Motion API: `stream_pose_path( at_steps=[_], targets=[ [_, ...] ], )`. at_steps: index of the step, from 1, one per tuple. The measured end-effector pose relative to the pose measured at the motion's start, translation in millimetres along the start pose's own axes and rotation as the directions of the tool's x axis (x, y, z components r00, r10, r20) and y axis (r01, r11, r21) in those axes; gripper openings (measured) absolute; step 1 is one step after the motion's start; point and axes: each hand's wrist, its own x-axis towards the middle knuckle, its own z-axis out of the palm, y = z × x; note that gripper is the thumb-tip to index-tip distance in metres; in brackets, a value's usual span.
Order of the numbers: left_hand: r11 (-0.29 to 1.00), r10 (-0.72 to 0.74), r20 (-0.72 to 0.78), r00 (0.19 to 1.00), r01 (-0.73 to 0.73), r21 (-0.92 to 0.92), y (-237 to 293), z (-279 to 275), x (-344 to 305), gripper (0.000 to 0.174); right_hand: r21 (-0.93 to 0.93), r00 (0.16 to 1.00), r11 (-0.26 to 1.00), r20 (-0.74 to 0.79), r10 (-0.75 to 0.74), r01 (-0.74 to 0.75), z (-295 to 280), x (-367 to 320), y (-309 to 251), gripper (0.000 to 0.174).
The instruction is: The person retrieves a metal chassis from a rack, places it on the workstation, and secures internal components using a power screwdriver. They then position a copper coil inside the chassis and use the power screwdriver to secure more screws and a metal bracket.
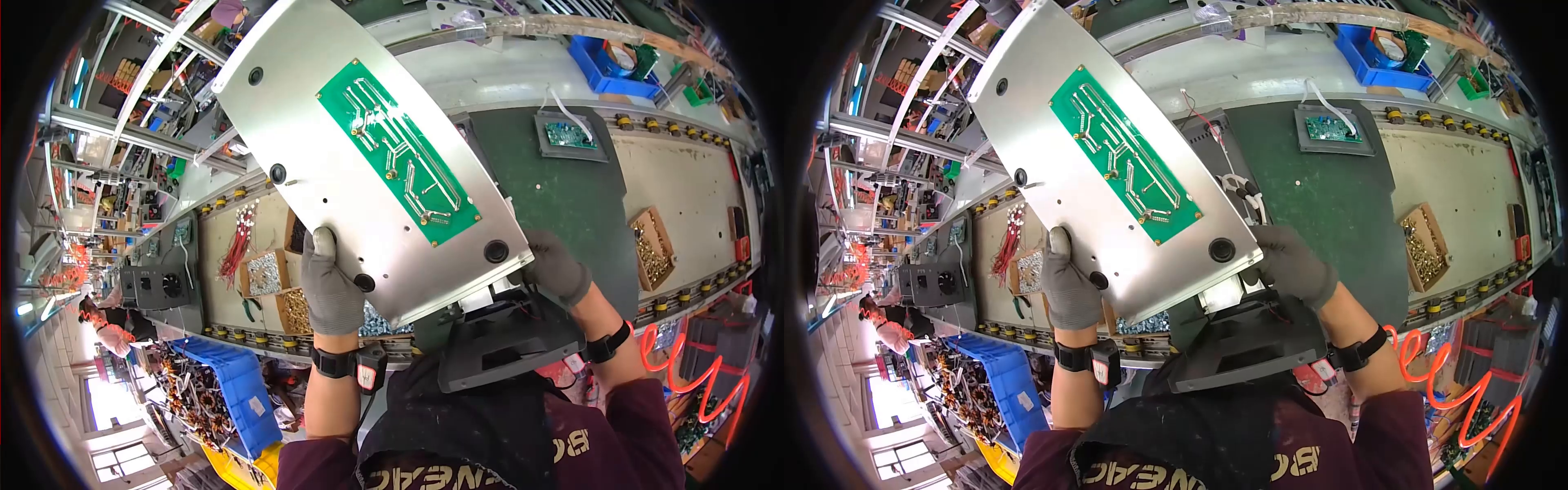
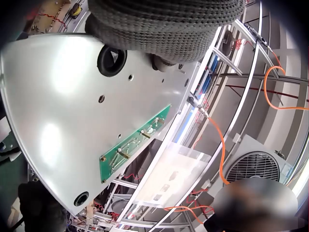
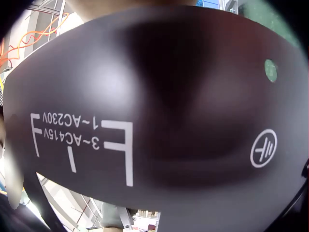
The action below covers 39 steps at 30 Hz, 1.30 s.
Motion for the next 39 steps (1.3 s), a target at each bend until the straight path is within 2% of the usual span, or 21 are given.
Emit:
stream_pose_path(
  at_steps=[2, 4, 5, 9, 11, 12, 14, 15, 16, 17, 18, 19, 22, 24, 25, 27, 29, 32, 34, 38, 39],
  targets=[
    [0.998, -0.025, -0.039, 0.999, 0.022, -0.065, -3.1, 1.5, -2.6, 0.038, 0.031, 0.997, 0.998, -0.059, 0.052, -0.05, 0.6, -0.4, 0.9, 0.025],
    [0.993, -0.085, 0.076, 0.993, 0.091, -0.079, -10.8, -6.0, -3.5, 0.04, -0.29, 0.99, 0.947, 0.015, -0.142, 0.14, -2.5, 0.8, 6.0, 0.025],
    [0.993, -0.083, 0.073, 0.994, 0.089, -0.081, -10.4, -5.3, -4.9, 0.04, -0.276, 0.921, 0.879, 0.076, -0.382, 0.388, -5.3, 5.4, 13.5, 0.022],
    [0.993, -0.1, 0.123, 0.987, 0.106, -0.051, -12.0, 1.7, -9.1, 0.045, -0.231, 0.984, 0.957, 0.006, -0.18, 0.176, 0.7, -10.6, 1.6, 0.028],
    [0.994, -0.088, 0.127, 0.988, 0.095, -0.049, -12.3, 7.7, -9.3, 0.047, -0.145, 0.925, 0.949, -0.223, -0.307, 0.28, 12.0, -10.5, -2.2, 0.037],
    [0.995, -0.071, 0.137, 0.988, 0.079, -0.057, -9.4, 11.9, -9.4, 0.046, -0.147, 0.923, 0.948, -0.226, -0.31, 0.282, 8.7, -10.5, -2.7, 0.037],
    [0.996, -0.053, 0.15, 0.987, 0.064, -0.068, -7.1, 15.2, -9.0, 0.045, 0.324, 0.915, 0.883, -0.331, -0.231, 0.34, -7.0, -8.1, -4.1, 0.049],
    [0.996, -0.054, 0.144, 0.988, 0.062, -0.056, -6.3, 15.0, -9.0, 0.044, 0.148, 0.861, 0.949, -0.477, -0.177, 0.277, -13.6, -11.0, -12.9, 0.045],
    [0.997, -0.052, 0.135, 0.989, 0.059, -0.044, -6.1, 14.8, -8.7, 0.044, 0.146, 0.862, 0.95, -0.475, -0.178, 0.276, -9.2, -15.9, -27.7, 0.045],
    [0.997, -0.053, 0.132, 0.99, 0.059, -0.044, -6.8, 14.7, -7.6, 0.044, -0.376, 0.913, 0.906, -0.268, -0.308, 0.195, -0.4, -20.4, -45.4, 0.04],
    [0.997, -0.064, 0.154, 0.986, 0.071, -0.038, -8.5, 13.6, -7.5, 0.041, -0.792, 0.954, 0.589, -0.027, -0.297, 0.161, 10.1, -23.5, -52.0, 0.036],
    [0.996, -0.072, 0.177, 0.982, 0.08, -0.034, -10.2, 13.6, -6.8, 0.04, -0.858, 0.906, 0.441, 0.06, -0.419, 0.261, 19.4, -21.5, -44.5, 0.03],
    [0.99, -0.096, 0.123, 0.988, 0.108, -0.093, -20.1, 22.9, -14.0, 0.036, -0.856, 0.921, 0.45, 0.07, -0.384, 0.253, 7.5, -16.6, -37.0, 0.027],
    [0.989, -0.132, 0.147, 0.98, 0.141, -0.051, -27.7, 14.8, -17.9, 0.037, -0.597, 0.94, 0.789, -0.163, -0.301, 0.15, 7.1, -29.4, -35.9, 0.011],
    [0.984, -0.164, 0.164, 0.973, 0.174, -0.044, -29.6, 15.9, -20.9, 0.034, -0.432, 0.906, 0.891, -0.304, -0.294, 0.144, 1.1, -38.9, -31.9, 0.008],
    [0.95, -0.27, 0.22, 0.937, 0.296, -0.095, -34.9, 11.2, -27.7, 0.033, -0.315, 0.728, 0.912, -0.555, -0.403, 0.264, -38.1, -55.1, -18.3, 0.013],
    [0.935, -0.283, 0.194, 0.939, 0.315, -0.162, -51.8, 15.9, -35.5, 0.033, -0.141, 0.686, 0.92, -0.627, -0.369, 0.366, -85.0, -78.1, 26.8, 0.019],
    [0.895, -0.344, 0.21, 0.915, 0.387, -0.221, -61.0, 16.4, -44.9, 0.035, -0.006, 0.62, 0.964, -0.765, -0.176, 0.265, -116.4, -118.3, 90.0, 0.017],
    [0.928, -0.302, 0.246, 0.921, 0.343, -0.147, -77.3, 15.6, -48.7, 0.036, 0.035, 0.59, 0.996, -0.804, 0.075, -0.079, -129.4, -141.0, 123.3, 0.016],
    [0.97, -0.244, 0.292, 0.925, 0.228, 0.088, -83.6, 14.2, -46.3, 0.041, -0.011, 0.681, 0.96, -0.707, 0.191, -0.281, -129.8, -149.8, 135.4, 0.016],
    [0.958, -0.282, 0.289, 0.915, 0.284, 0.036, -94.9, 9.2, -43.4, 0.041, -0.617, 0.773, 0.68, -0.623, -0.115, -0.396, -133.6, -140.3, 132.0, 0.019]
  ],
)
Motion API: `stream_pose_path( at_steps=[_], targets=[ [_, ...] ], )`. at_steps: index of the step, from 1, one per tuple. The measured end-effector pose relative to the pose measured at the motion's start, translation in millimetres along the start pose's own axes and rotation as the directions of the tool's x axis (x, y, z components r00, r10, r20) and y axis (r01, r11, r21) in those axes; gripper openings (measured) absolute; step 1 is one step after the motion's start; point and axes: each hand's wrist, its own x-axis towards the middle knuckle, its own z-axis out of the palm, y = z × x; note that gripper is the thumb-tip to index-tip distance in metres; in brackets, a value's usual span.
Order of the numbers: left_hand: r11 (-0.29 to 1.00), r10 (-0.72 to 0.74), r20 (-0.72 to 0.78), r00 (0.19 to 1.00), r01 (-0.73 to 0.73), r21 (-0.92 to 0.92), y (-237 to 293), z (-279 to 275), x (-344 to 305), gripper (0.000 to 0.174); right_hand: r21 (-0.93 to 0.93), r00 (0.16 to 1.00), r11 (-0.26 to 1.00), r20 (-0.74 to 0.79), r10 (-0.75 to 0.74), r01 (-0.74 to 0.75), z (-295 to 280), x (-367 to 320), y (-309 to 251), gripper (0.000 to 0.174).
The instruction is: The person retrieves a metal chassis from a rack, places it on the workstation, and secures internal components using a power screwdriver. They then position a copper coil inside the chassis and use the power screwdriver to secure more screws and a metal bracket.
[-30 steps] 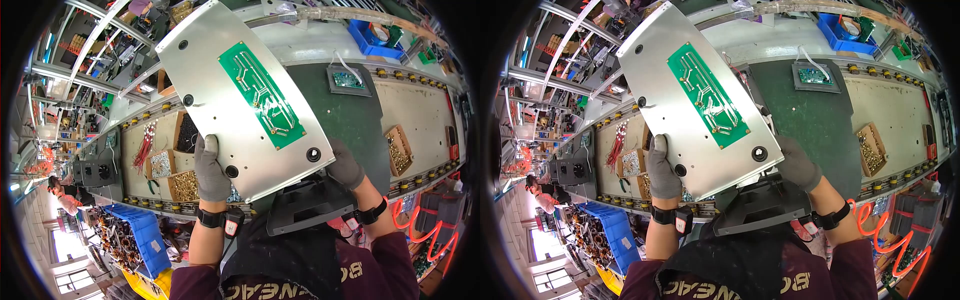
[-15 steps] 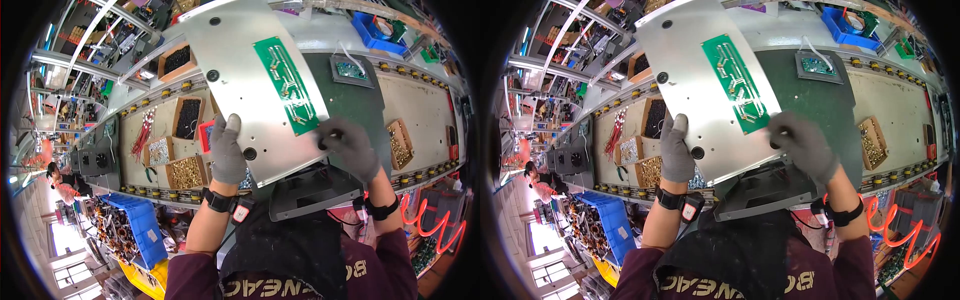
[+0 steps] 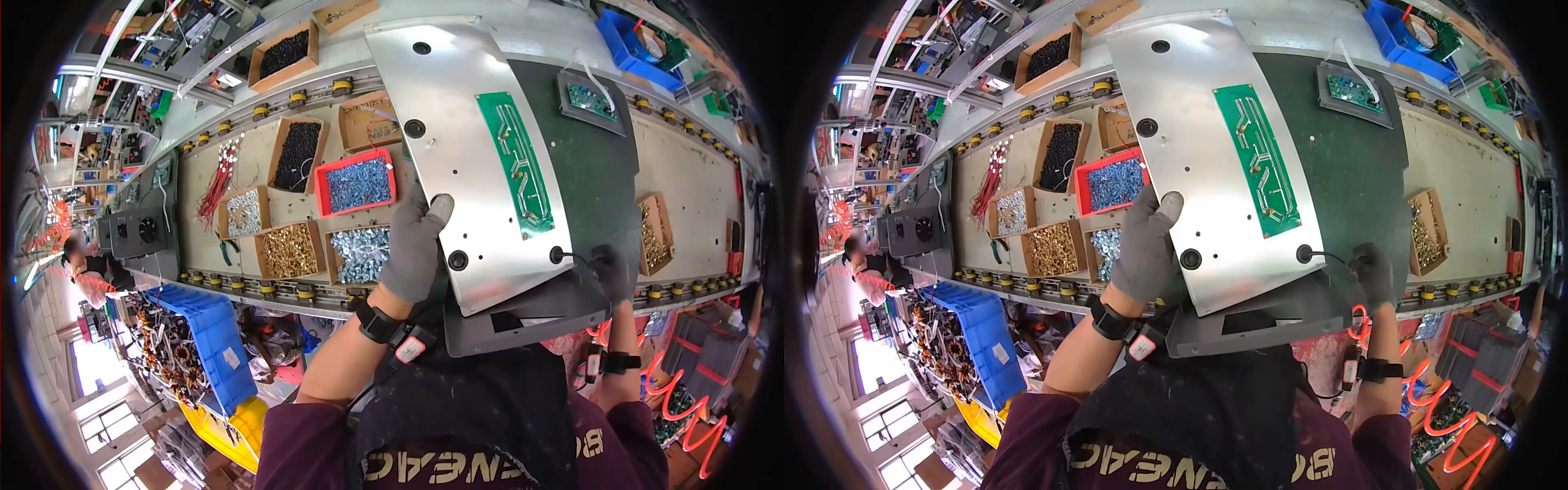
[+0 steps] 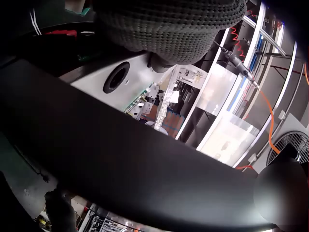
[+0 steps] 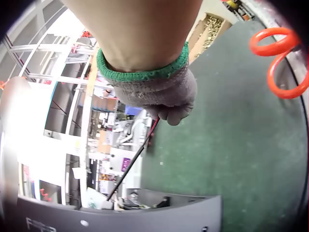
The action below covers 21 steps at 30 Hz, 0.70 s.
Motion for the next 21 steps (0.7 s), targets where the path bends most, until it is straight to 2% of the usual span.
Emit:
stream_pose_path(
  at_steps=[1, 3, 4, 5, 6, 7, 8, 9, 10, 11, 12, 13, 14, 16, 17, 19, 21],
  targets=[
    [1.0, 0.0, -0.003, 1.0, 0.0, -0.001, 2.2, 0.0, 1.5, 0.041, -0.562, 0.944, 0.771, 0.059, -0.326, 0.301, 1.4, 13.8, -7.1, 0.022],
    [0.993, -0.084, -0.013, 0.996, 0.083, -0.084, 8.7, 1.8, 0.7, 0.041, -0.168, 0.951, 0.943, -0.071, -0.301, 0.286, 0.7, 36.0, -83.6, 0.031],
    [0.993, -0.091, -0.022, 0.996, 0.088, -0.084, 8.5, 1.1, -0.1, 0.041, 0.111, 0.984, 0.98, 0.045, -0.172, 0.166, 2.7, 47.2, -113.7, 0.034],
    [0.99, -0.092, 0.003, 0.996, 0.092, -0.104, 8.0, 0.0, 0.5, 0.041, 0.362, 0.978, 0.932, 0.194, -0.074, -0.001, 6.7, 58.8, -135.2, 0.037],
    [0.988, -0.089, 0.025, 0.996, 0.092, -0.123, 8.4, -2.2, 1.8, 0.04, 0.365, 0.975, 0.931, 0.208, -0.079, -0.003, 12.7, 71.2, -147.2, 0.037],
    [0.988, -0.094, 0.007, 0.996, 0.094, -0.12, 9.6, -4.3, 2.2, 0.04, 0.397, 0.918, 0.912, 0.392, -0.068, -0.102, 19.8, 81.0, -156.5, 0.037],
    [0.993, -0.09, 0.009, 0.996, 0.09, -0.071, 11.4, -5.7, 2.8, 0.039, 0.407, 0.824, 0.891, 0.562, -0.069, -0.203, 28.4, 85.0, -163.1, 0.038],
    [0.996, -0.084, 0.012, 0.996, 0.084, -0.022, 13.5, -6.2, 3.8, 0.038, 0.406, 0.813, 0.891, 0.577, -0.076, -0.204, 38.1, 84.7, -168.4, 0.038],
    [0.995, -0.041, -0.059, 0.997, 0.047, 0.09, 15.4, -4.9, 5.0, 0.037, 0.535, 0.785, 0.812, 0.597, -0.166, -0.235, 47.4, 84.8, -173.3, 0.041],
    [0.995, -0.039, -0.077, 0.996, 0.046, 0.09, 20.7, -10.2, 5.4, 0.037, 0.646, 0.757, 0.713, 0.601, -0.256, -0.272, 54.6, 85.7, -177.2, 0.045],
    [0.914, -0.155, -0.121, 0.98, 0.189, 0.359, 26.0, -16.5, 5.5, 0.038, 0.604, 0.774, 0.755, 0.596, -0.216, -0.255, 52.4, 81.5, -181.5, 0.051],
    [0.743, -0.255, -0.192, 0.948, 0.32, 0.588, 28.4, -21.1, 6.4, 0.04, 0.601, 0.766, 0.757, 0.605, -0.219, -0.257, 52.2, 77.9, -183.8, 0.051],
    [0.682, -0.162, -0.207, 0.965, 0.261, 0.683, 20.0, -27.3, 5.7, 0.047, 0.612, 0.792, 0.76, 0.567, -0.228, -0.219, 51.6, 72.0, -184.3, 0.051],
    [0.642, -0.177, -0.185, 0.967, 0.256, 0.723, 18.4, -29.0, 4.6, 0.047, 0.609, 0.84, 0.778, 0.495, -0.222, -0.154, 47.4, 63.9, -182.0, 0.056],
    [0.602, -0.179, -0.159, 0.971, 0.236, 0.763, 18.7, -29.6, 5.3, 0.047, 0.61, 0.838, 0.778, 0.497, -0.225, -0.153, 48.2, 63.1, -183.0, 0.056],
    [0.607, -0.139, -0.137, 0.981, 0.194, 0.771, 10.7, -31.0, 0.5, 0.046, 0.738, 0.864, 0.673, 0.368, -0.344, -0.046, 50.1, 61.7, -184.6, 0.063],
    [0.614, -0.106, -0.11, 0.988, 0.152, 0.775, 6.7, -31.1, -6.9, 0.045, 0.718, 0.848, 0.694, 0.402, -0.345, -0.059, 45.9, 61.5, -180.6, 0.068]
  ],
)
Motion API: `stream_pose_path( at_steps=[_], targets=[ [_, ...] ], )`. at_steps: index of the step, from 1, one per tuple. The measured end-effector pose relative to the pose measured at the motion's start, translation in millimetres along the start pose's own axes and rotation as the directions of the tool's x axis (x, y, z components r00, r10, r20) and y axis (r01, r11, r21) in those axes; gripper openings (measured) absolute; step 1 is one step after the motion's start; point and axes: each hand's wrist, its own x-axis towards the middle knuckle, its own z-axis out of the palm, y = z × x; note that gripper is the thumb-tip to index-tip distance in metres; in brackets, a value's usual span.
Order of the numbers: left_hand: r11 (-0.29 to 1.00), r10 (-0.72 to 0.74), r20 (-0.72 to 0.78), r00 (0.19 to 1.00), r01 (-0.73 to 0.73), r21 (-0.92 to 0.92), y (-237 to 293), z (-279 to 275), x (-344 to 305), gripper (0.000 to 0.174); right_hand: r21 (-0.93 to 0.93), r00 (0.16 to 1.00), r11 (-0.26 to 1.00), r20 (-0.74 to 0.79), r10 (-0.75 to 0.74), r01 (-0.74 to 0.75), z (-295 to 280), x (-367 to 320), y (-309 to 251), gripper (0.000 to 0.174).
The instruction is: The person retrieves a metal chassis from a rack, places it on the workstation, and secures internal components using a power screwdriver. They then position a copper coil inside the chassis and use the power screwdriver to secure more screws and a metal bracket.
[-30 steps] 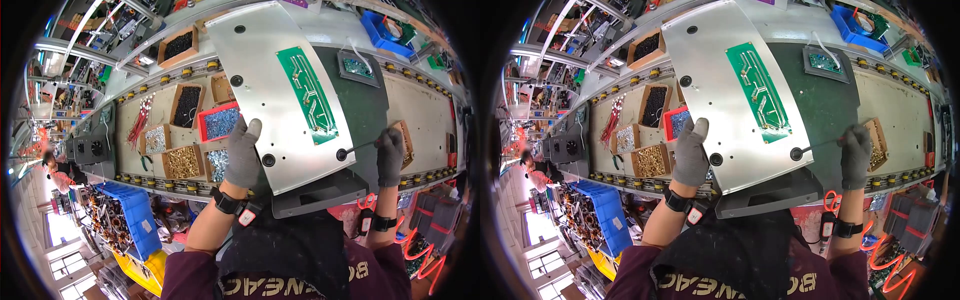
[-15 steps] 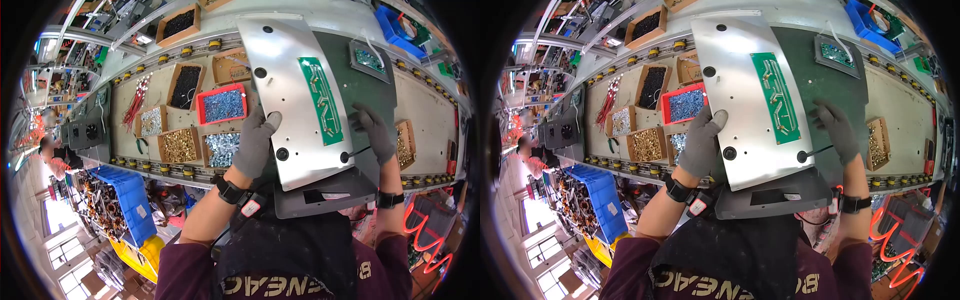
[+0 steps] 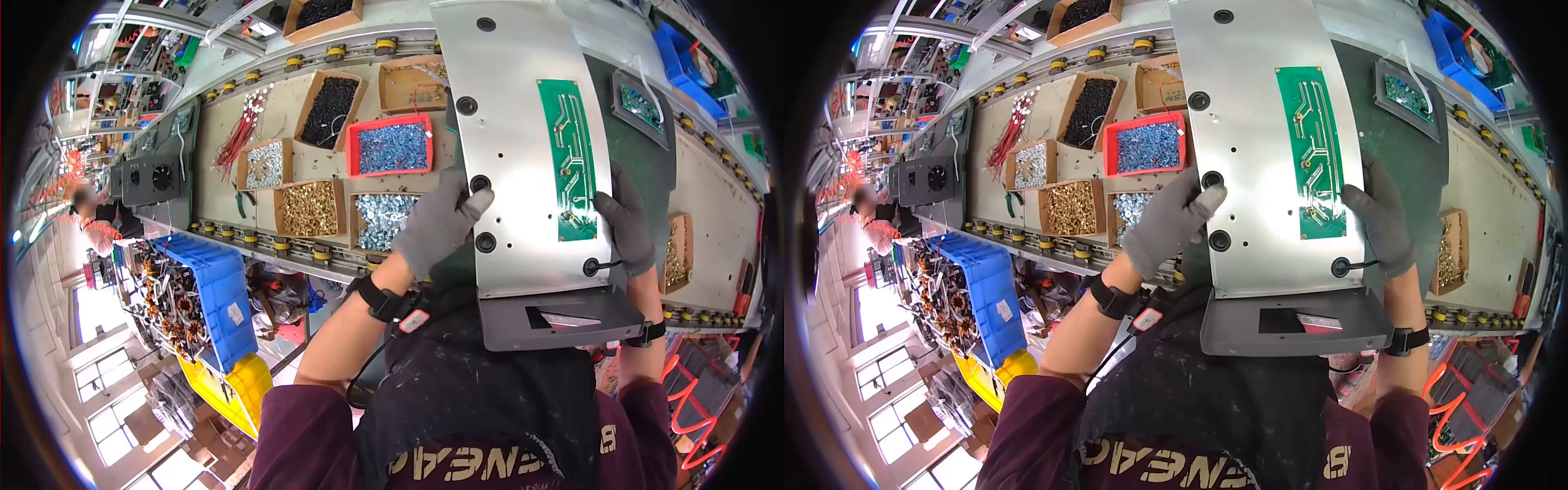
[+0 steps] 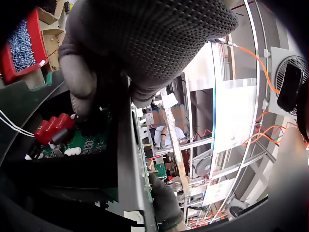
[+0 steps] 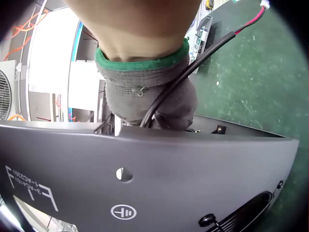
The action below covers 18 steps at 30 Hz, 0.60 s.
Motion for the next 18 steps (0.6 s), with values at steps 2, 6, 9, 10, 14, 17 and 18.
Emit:
stream_pose_path(
  at_steps=[2, 6, 9, 10, 14, 17, 18],
  targets=[
    [0.958, -0.144, 0.232, 0.962, 0.195, -0.212, -0.8, -3.3, -6.0, 0.04, -0.058, 1.0, 0.998, -0.011, -0.02, 0.02, 0.3, -2.8, -0.9, 0.069],
    [0.918, -0.116, 0.42, 0.9, 0.259, -0.3, -8.7, -1.8, -13.3, 0.04, -0.088, 1.0, 0.996, -0.011, 0.024, -0.025, 2.9, -15.1, -9.6, 0.066],
    [0.918, -0.114, 0.459, 0.881, 0.27, -0.29, -5.7, -7.3, -12.4, 0.043, -0.069, 0.997, 0.995, -0.031, 0.074, -0.076, -2.9, -18.4, 1.7, 0.059],
    [0.912, -0.094, 0.471, 0.877, 0.265, -0.312, -8.9, -7.0, -11.0, 0.045, -0.097, 0.994, 0.99, -0.022, 0.104, -0.105, -3.5, -16.9, 1.8, 0.057],
    [0.917, -0.056, 0.479, 0.876, 0.235, -0.322, -8.0, -9.9, -12.0, 0.048, -0.309, 0.998, 0.95, -0.057, 0.026, -0.043, -0.4, -21.8, 11.3, 0.051],
    [0.903, -0.013, 0.483, 0.875, 0.218, -0.37, -4.1, -11.1, -13.5, 0.051, -0.346, 0.971, 0.911, -0.164, 0.175, -0.223, 4.1, -27.5, -1.4, 0.046],
    [0.903, -0.003, 0.482, 0.876, 0.209, -0.374, -3.0, -10.4, -13.2, 0.051, -0.353, 0.971, 0.91, -0.168, 0.168, -0.218, 3.8, -28.6, -0.2, 0.046]
  ],
)
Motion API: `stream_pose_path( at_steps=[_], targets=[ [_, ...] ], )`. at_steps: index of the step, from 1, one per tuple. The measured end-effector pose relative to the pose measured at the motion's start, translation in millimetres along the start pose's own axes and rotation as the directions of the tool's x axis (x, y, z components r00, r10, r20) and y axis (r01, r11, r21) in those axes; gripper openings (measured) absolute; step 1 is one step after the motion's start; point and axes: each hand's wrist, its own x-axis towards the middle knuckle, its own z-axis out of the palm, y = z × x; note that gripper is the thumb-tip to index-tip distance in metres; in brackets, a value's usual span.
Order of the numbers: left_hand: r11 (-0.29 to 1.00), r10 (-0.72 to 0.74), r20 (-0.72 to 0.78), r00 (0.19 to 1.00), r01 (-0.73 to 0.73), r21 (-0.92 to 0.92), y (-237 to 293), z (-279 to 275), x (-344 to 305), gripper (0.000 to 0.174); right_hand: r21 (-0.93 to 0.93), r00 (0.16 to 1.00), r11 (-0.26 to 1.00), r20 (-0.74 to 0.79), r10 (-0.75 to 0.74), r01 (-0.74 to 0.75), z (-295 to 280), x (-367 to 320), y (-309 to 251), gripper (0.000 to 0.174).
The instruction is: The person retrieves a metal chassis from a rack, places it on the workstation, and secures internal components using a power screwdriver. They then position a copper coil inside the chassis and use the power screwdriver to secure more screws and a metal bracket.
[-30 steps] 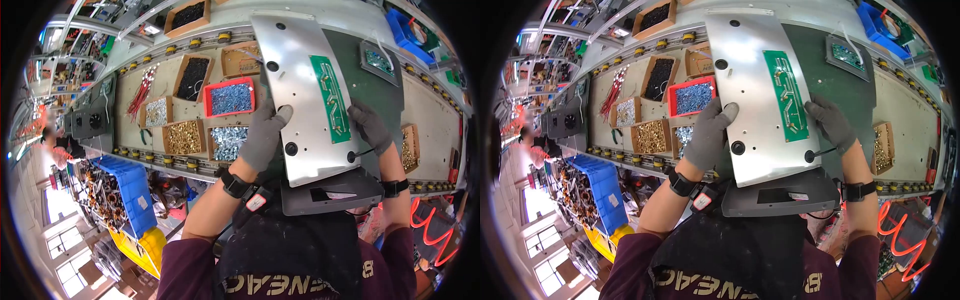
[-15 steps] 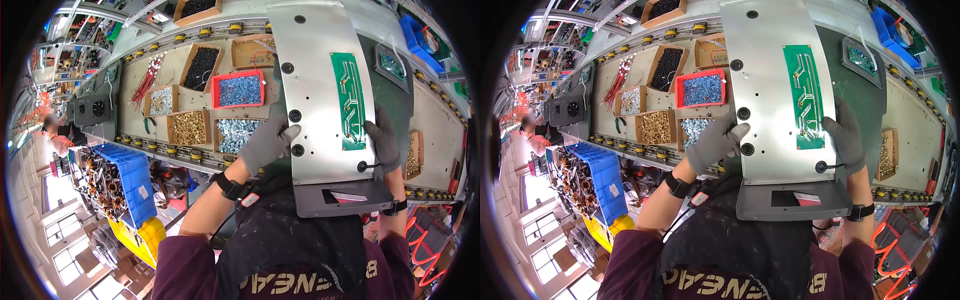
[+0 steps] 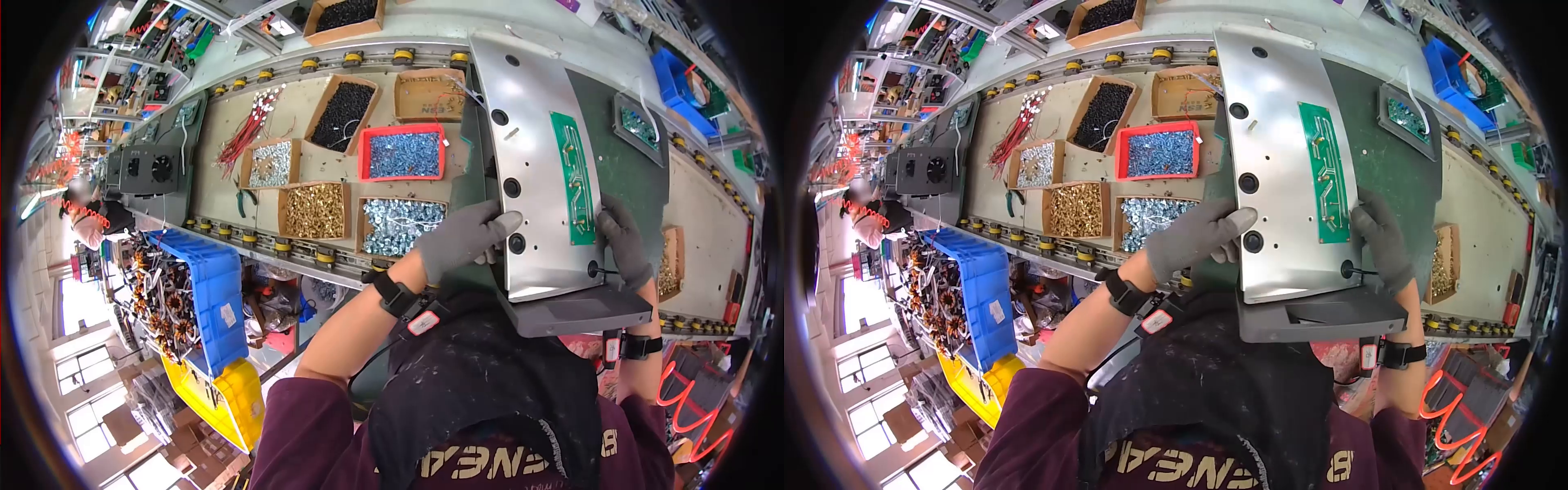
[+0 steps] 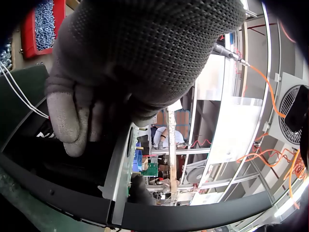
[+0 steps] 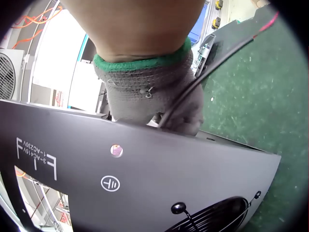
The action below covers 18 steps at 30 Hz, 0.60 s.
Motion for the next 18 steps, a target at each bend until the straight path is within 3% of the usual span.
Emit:
stream_pose_path(
  at_steps=[2, 9, 11, 12, 13, 14, 15, 16, 17, 18],
  targets=[
    [0.999, 0.004, -0.001, 1.0, -0.004, 0.034, 2.6, -0.3, 1.5, 0.051, -0.117, 0.999, 0.993, 0.019, 0.032, -0.03, 1.9, 4.4, 6.6, 0.043],
    [0.995, 0.101, -0.045, 0.994, -0.099, 0.031, -19.1, -28.9, -22.9, 0.046, -0.174, 0.995, 0.981, -0.071, 0.068, -0.079, 13.8, -3.1, -3.0, 0.042],
    [0.981, 0.15, -0.138, 0.979, -0.129, 0.146, -66.4, -65.0, -26.4, 0.041, -0.074, 0.958, 0.995, -0.284, 0.039, -0.062, 9.5, -10.7, 3.8, 0.042],
    [0.93, 0.118, -0.281, 0.952, -0.008, 0.366, -89.1, -88.2, -33.4, 0.04, -0.074, 0.957, 0.995, -0.288, 0.04, -0.064, 3.6, -14.8, 7.5, 0.042],
    [0.824, 0.124, -0.413, 0.902, 0.139, 0.549, -111.2, -115.0, -42.3, 0.039, -0.037, 0.917, 0.998, -0.398, 0.029, -0.047, -4.6, -21.0, 12.7, 0.041],
    [0.722, -0.032, -0.567, 0.823, 0.412, 0.556, -131.6, -145.2, -48.4, 0.04, 0.0, 0.86, 1.0, -0.51, 0.022, -0.026, -15.1, -29.1, 20.5, 0.041],
    [0.644, -0.134, -0.689, 0.713, 0.59, 0.486, -149.8, -172.7, -55.0, 0.04, 0.005, 0.845, 1.0, -0.535, 0.027, -0.029, -32.0, -38.1, 35.8, 0.041],
    [0.503, -0.059, -0.797, 0.601, 0.708, 0.497, -197.4, -208.8, -56.2, 0.042, 0.024, 0.792, 0.999, -0.61, 0.031, -0.021, -49.4, -49.1, 55.0, 0.043],
    [0.487, -0.054, -0.869, 0.491, 0.773, 0.406, -201.2, -220.9, -72.8, 0.046, 0.045, 0.727, 0.999, -0.686, 0.038, -0.01, -57.8, -61.9, 71.3, 0.045],
    [0.47, -0.12, -0.89, 0.44, 0.815, 0.339, -221.5, -238.0, -76.2, 0.058, 0.053, 0.695, 0.998, -0.717, 0.049, -0.016, -57.5, -75.8, 83.8, 0.045]
  ],
)
